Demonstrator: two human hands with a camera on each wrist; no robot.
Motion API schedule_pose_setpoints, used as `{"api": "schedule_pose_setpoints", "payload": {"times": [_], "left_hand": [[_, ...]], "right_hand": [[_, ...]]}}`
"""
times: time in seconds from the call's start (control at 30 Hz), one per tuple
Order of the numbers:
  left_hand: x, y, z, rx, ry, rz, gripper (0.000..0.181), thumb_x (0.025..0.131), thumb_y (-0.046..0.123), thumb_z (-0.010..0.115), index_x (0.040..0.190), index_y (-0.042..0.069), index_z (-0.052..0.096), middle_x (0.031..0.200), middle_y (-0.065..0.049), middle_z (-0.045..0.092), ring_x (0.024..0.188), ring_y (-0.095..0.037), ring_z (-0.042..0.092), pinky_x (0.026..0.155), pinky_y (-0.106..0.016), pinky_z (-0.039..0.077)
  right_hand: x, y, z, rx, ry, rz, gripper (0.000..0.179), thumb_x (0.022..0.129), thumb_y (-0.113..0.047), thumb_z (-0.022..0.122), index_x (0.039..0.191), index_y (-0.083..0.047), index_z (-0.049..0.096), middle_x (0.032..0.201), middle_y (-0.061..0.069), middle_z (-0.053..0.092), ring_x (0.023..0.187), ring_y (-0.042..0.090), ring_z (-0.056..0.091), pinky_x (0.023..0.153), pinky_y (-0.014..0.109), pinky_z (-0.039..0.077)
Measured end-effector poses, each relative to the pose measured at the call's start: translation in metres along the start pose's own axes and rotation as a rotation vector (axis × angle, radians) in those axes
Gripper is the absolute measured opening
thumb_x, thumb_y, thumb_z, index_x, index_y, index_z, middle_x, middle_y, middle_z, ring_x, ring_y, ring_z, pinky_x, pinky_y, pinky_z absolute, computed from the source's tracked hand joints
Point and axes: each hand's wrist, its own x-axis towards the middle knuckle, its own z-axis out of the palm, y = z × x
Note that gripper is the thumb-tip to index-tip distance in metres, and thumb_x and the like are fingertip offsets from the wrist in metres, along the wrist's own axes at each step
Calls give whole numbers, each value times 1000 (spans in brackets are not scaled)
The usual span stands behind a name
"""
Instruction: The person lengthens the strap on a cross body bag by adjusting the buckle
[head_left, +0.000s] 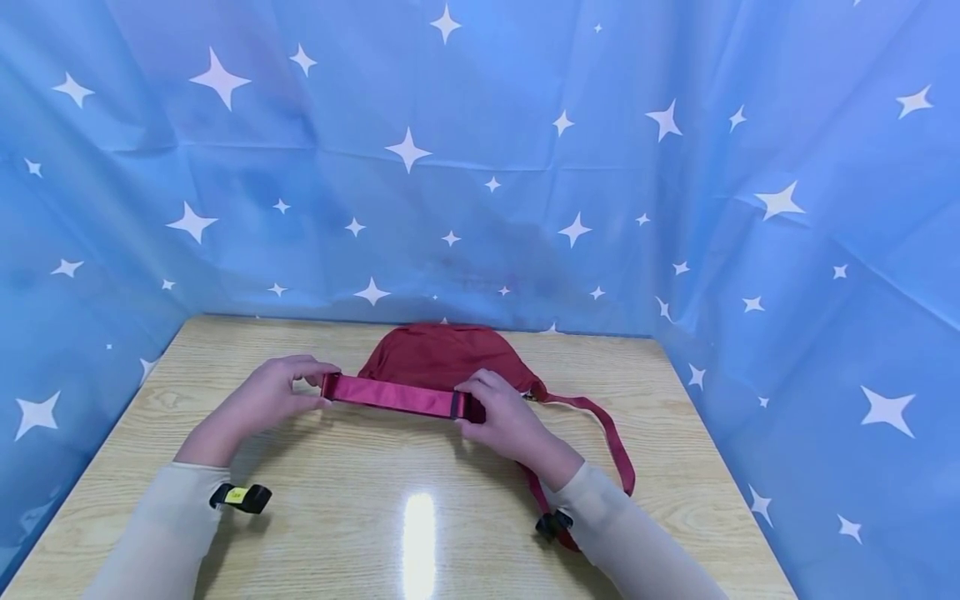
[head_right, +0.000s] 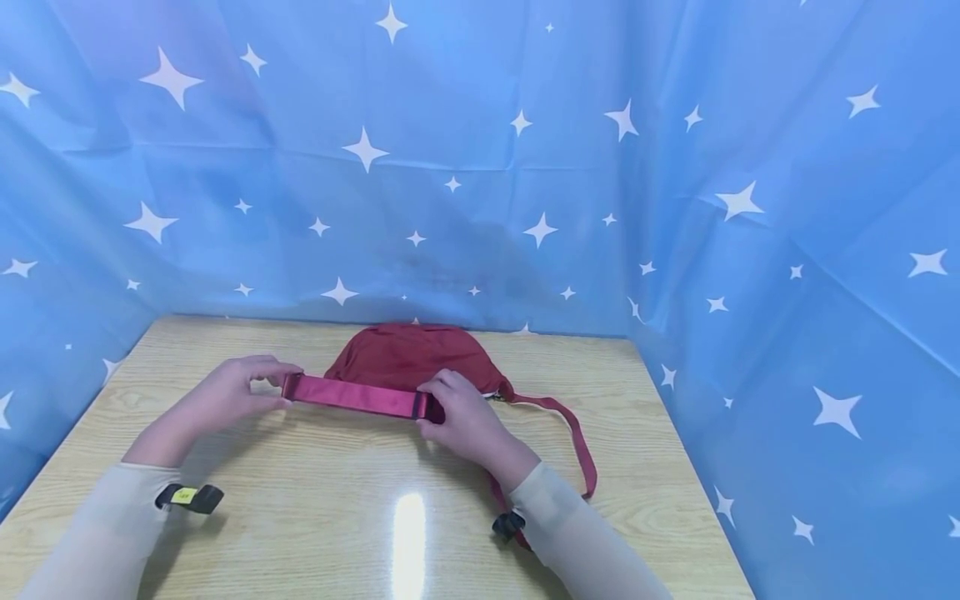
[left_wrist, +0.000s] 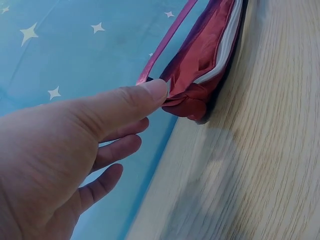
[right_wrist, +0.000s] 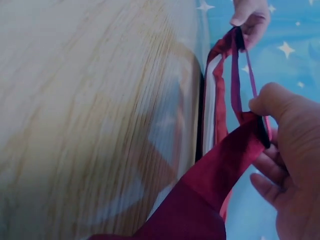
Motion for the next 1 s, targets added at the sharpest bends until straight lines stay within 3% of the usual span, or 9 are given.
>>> {"api": "schedule_pose_setpoints", "payload": {"times": [0.23, 0.43, 0.73, 1.0], "left_hand": [[-3, -3, -3, -6, 10, -12, 51, 91, 13, 93, 139, 9, 76, 113, -3, 77, 106, -28, 71, 94, -61, 57], [-3, -3, -4, -2, 6, -21, 51, 91, 12, 93, 139, 9, 76, 109, 0, 77, 103, -25, 70, 92, -58, 56], [-3, -2, -3, -10, -24, -64, 47, 90, 13, 94, 134, 12, 78, 105, 3, 76, 102, -24, 70, 94, -59, 55], [-2, -3, 0, 44, -56, -41, 47, 85, 16, 98, 128, 11, 80, 112, 1, 76, 105, -26, 70, 93, -56, 57]], "right_hand": [[-2, 4, 0, -1, -18, 42, 51, 92, -22, 92, 137, -11, 71, 127, -1, 66, 117, 16, 62, 98, 38, 59], [-2, 6, 0, 32, -45, 59, 50, 93, -22, 91, 139, -12, 71, 127, 0, 67, 113, 13, 61, 90, 35, 59], [-3, 6, 0, 9, -82, 51, 47, 93, -22, 90, 136, -10, 74, 123, -1, 68, 106, 13, 62, 89, 33, 58], [-5, 4, 2, -18, -114, 66, 50, 90, -26, 92, 134, -11, 74, 122, -2, 68, 107, 13, 60, 91, 34, 57]]}}
